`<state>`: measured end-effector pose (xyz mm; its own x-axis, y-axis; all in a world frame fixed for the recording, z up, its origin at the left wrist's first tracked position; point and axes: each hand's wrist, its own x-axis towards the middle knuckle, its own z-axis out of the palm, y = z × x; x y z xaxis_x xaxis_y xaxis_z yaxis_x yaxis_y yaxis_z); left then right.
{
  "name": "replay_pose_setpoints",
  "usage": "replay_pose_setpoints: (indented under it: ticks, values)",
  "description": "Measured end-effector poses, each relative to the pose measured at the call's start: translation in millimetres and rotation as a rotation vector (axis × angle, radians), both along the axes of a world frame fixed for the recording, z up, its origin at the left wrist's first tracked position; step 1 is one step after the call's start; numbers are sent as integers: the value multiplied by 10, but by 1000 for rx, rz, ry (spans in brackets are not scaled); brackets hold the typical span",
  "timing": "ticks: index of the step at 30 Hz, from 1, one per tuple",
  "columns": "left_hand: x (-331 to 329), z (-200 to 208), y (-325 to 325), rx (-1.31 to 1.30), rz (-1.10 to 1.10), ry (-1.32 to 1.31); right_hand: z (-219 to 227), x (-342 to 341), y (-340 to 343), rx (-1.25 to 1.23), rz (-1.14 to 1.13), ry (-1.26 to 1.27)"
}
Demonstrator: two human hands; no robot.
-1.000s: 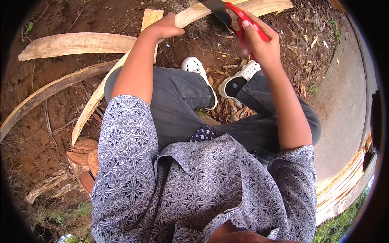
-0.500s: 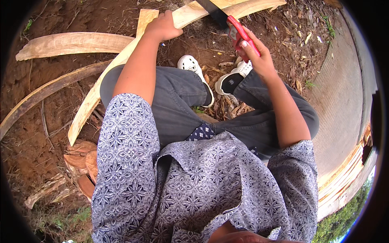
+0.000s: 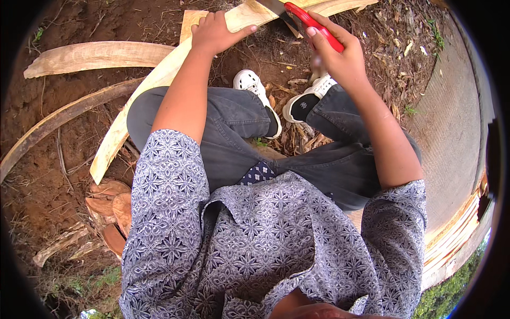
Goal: The person sits on the ground and uses a red hand saw to cut a piece of light-colored wood. They hold the wood with their left hand and saw with their right, then inspect the cut piece and place it on a pile of other wood pieces.
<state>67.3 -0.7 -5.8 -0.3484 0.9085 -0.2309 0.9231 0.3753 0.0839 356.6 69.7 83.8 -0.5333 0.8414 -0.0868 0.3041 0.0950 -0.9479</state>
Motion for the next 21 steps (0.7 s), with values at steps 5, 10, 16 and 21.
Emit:
replay_pose_setpoints:
  ticks: [5, 10, 16, 21]
  values:
    - [-97, -145, 281, -5, 245, -108, 111, -98, -152, 166, 3, -68]
    - [37, -122, 356, -26, 330, -75, 147, -119, -300, 217, 3, -94]
    - [116, -87, 273, 120, 220, 65, 378, -178, -216, 230, -36, -72]
    - [112, -4, 273, 79, 206, 31, 587, -271, -205, 146, -36, -87]
